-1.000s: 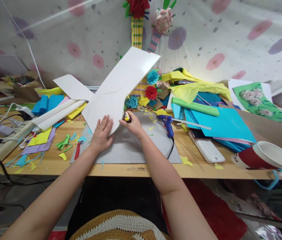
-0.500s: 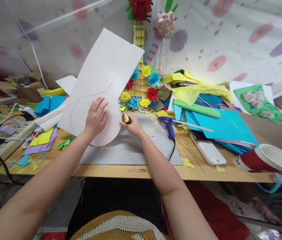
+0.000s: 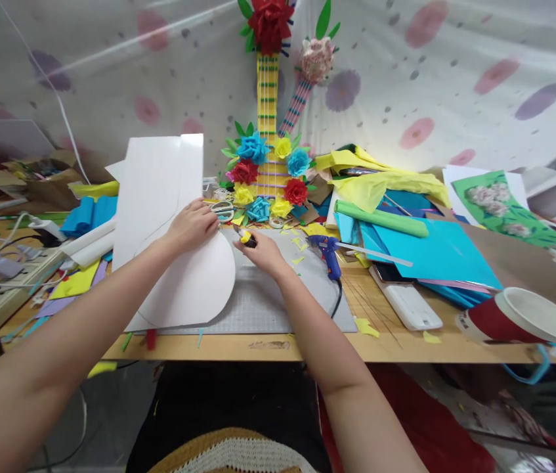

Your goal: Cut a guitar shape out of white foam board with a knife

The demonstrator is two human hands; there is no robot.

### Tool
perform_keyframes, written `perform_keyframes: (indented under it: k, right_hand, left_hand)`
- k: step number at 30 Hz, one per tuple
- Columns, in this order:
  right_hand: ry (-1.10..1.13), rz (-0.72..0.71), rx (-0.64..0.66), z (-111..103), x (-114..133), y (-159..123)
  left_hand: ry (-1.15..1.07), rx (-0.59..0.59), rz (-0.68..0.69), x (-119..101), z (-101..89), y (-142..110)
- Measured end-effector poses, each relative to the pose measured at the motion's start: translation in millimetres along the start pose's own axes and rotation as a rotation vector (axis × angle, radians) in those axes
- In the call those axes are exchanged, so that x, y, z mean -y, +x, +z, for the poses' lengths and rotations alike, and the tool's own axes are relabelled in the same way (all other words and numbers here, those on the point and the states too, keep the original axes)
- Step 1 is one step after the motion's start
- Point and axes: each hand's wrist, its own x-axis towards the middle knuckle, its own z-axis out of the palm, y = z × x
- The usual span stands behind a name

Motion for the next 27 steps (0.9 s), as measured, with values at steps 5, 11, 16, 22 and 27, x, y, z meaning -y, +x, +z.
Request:
perform_keyframes:
  k: [5,11,16,22,27]
  right_hand:
    - [-0.4,0.307,0.077,-11.7,-13.5,-1.8]
    - [-0.49,0.318,0.04,-14.1,-30.3,-8.4]
    - [-0.556,0.201,0.05,-12.0,-32.2,-7.1]
    - [-0.603,0.191,0.101,-16.5,-25.8,-5.8]
    - [-0.562,0.194,0.135,-15.3,-27.0,-2.5]
  left_hand:
    - [0.08,0.019,-0.181,16.2,2.0,-4.2]
    - [0.135,0.093,-0.371,7.2,25.9,-13.9]
    - [0.049,0.04,-0.432,-9.2,49.2,-35.9]
    - [-0.26,0.112,-0.207,-42.4,46.9,-68.5]
    - [-0.239,0.267,-0.158,-65.3,49.6,-83.6]
